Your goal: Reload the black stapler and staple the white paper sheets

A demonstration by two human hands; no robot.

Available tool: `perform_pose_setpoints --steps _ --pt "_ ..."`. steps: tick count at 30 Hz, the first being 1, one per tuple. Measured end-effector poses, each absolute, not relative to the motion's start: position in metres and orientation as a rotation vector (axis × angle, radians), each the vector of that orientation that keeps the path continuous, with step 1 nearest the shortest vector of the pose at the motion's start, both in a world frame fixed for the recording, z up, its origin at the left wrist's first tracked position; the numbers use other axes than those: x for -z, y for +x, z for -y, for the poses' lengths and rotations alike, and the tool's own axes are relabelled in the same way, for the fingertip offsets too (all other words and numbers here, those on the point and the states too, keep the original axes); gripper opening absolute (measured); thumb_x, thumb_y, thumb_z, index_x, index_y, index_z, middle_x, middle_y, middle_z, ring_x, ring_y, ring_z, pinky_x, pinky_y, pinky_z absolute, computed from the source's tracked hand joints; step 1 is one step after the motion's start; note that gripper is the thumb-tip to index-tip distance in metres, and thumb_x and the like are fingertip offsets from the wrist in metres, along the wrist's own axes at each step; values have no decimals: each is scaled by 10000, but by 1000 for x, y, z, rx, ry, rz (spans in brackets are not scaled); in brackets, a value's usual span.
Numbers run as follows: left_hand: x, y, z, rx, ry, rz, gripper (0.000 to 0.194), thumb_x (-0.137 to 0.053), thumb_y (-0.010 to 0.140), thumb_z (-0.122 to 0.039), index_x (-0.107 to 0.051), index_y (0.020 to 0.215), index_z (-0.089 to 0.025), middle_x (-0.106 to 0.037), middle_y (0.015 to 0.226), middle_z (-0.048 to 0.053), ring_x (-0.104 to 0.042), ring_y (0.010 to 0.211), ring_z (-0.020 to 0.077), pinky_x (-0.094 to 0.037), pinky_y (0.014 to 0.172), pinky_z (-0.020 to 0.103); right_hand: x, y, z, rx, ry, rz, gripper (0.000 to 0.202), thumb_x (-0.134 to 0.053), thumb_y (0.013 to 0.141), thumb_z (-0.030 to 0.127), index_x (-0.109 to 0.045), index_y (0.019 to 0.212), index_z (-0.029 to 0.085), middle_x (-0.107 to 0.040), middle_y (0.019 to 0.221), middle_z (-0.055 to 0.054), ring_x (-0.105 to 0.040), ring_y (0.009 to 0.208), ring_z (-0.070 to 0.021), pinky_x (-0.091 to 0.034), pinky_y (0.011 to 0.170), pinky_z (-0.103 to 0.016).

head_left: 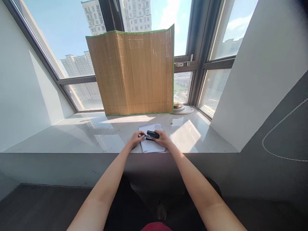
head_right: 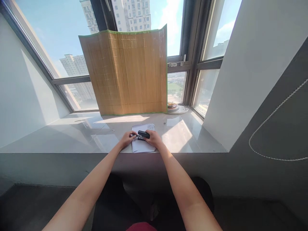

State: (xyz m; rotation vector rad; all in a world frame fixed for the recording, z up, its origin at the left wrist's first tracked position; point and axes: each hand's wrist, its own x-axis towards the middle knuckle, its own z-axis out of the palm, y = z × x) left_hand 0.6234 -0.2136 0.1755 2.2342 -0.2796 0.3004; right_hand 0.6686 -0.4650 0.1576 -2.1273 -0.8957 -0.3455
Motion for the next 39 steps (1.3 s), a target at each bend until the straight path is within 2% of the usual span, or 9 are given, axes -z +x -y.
perform_pose_setpoints --steps 6,13,18,23,32,34,39 --pt "-171 628 208 -262 2126 297 297 -711 786 -395 -796 943 -157 -786 969 95 -661 820 216 -506 787 350 -157 669 466 324 -2116 898 200 -803 838 268 -735 1017 213 -744 909 -26 -648 837 -200 -409 735 -269" --pt "-170 627 206 -278 2108 309 304 -742 783 -393 -822 974 -170 -810 1001 102 -693 884 239 -515 786 345 -163 664 467 292 -2077 856 162 -801 822 258 -757 970 213 -749 882 -19 -645 811 -192 -394 708 -261" --pt "-171 625 206 -250 2078 308 340 -759 797 -422 -847 1010 -172 -828 1038 112 -720 890 248 -515 744 333 -164 667 471 227 -1968 753 246 -823 768 246 -794 1009 207 -774 901 -19 -683 844 -209 -428 735 -267" --pt "-170 623 206 -262 2042 310 302 -777 802 -435 -870 954 -191 -836 1079 113 -747 1029 293 -537 812 354 -163 671 472 195 -1913 698 277 -810 720 247 -812 992 192 -777 884 -25 -683 841 -218 -443 746 -278" --pt "-166 625 204 -254 1950 297 314 -842 775 -492 -851 887 -199 -834 1059 132 -776 1046 316 -589 977 450 -161 681 474 77 -1772 485 395 -809 567 275 -850 950 186 -783 866 -33 -692 851 -256 -498 768 -322" --pt "-165 626 202 -270 1947 304 355 -853 769 -506 -846 942 -197 -833 1053 134 -776 1032 315 -589 963 452 -158 683 475 51 -1705 446 427 -806 546 288 -858 958 188 -789 882 -38 -701 868 -267 -514 788 -339" --pt "-164 630 199 -258 1943 353 584 -907 725 -479 -799 1226 -198 -822 1072 131 -751 1020 289 -557 875 390 -154 683 473 83 -1613 625 407 -856 541 333 -857 923 192 -786 900 -42 -696 895 -263 -515 841 -359"
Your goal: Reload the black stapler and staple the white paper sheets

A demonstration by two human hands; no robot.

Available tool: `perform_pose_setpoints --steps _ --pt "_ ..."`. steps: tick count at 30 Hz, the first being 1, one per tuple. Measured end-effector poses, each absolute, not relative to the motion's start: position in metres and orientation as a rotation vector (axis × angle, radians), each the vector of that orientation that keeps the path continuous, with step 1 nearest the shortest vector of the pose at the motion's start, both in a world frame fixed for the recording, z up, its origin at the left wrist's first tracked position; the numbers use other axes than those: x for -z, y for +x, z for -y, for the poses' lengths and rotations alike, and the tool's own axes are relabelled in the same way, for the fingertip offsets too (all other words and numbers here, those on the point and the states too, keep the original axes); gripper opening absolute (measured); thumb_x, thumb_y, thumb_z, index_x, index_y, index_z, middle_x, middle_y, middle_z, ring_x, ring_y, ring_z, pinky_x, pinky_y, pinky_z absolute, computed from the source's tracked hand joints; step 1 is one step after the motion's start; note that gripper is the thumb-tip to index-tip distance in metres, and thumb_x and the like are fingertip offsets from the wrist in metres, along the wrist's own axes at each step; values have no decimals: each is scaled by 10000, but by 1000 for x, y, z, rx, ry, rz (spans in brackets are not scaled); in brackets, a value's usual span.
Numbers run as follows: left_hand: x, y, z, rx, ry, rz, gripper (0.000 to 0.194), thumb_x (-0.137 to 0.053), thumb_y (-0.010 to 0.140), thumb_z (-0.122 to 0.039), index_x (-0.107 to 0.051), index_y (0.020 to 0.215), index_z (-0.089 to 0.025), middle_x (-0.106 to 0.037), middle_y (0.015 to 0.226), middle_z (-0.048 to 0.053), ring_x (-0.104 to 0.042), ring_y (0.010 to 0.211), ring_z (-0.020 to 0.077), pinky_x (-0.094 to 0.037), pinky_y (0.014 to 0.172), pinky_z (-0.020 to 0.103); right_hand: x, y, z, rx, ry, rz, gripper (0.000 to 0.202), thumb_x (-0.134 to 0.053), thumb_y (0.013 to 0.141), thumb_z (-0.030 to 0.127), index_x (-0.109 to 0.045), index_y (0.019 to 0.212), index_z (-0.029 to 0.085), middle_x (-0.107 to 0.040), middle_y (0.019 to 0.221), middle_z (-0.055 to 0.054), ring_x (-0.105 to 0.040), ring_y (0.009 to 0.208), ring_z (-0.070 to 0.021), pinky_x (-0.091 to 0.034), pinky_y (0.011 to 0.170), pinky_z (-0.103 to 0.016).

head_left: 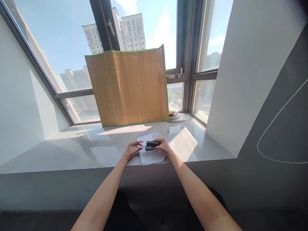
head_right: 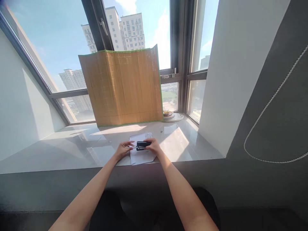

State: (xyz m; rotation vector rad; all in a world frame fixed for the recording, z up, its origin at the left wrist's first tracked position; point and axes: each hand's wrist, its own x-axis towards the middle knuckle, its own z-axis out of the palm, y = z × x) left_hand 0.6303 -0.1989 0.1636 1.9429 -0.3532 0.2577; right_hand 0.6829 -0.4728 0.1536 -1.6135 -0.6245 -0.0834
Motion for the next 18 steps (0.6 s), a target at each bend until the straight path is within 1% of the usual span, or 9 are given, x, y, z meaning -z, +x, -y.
perform_pose_setpoints --steps 2,5,9,12,15,18 --pt "-162 632 199 -227 2007 398 630 -937 675 -443 -789 1245 -217 -796 1176 122 -718 1030 269 -535 821 350 -155 679 471 76 -1615 775 391 -889 565 353 -856 920 194 -779 876 -40 -680 877 -247 -503 835 -348" --pt "-160 635 199 -228 2108 428 713 -966 579 -366 -766 1251 -240 -731 1295 97 -666 989 226 -507 759 305 -161 671 470 44 -1660 970 416 -923 617 410 -855 977 213 -785 880 -42 -668 889 -242 -496 857 -347" --pt "-158 637 199 -248 2150 437 680 -947 562 -289 -748 1210 -239 -703 1268 74 -633 963 202 -512 803 307 -170 663 472 -7 -1714 1047 450 -917 688 507 -840 1041 238 -798 963 -50 -679 952 -252 -505 900 -356" --pt "-158 636 198 -266 2168 482 594 -948 567 -275 -764 1130 -229 -721 1187 61 -627 960 210 -519 874 338 -169 662 473 -44 -1696 1070 473 -905 716 520 -828 1091 242 -799 1018 -47 -688 984 -252 -515 911 -356" --pt "-159 635 200 -264 2209 516 470 -935 631 -324 -778 1061 -219 -736 1102 54 -638 972 226 -516 923 361 -163 665 471 18 -1674 1016 445 -912 694 468 -829 1056 222 -792 995 -52 -699 963 -253 -526 897 -361" --pt "-162 632 204 -273 2239 495 339 -850 784 -422 -783 1043 -214 -745 1057 60 -663 953 229 -525 923 369 -157 668 470 106 -1666 862 410 -896 686 408 -825 1037 208 -798 1026 -71 -726 993 -273 -546 930 -394"
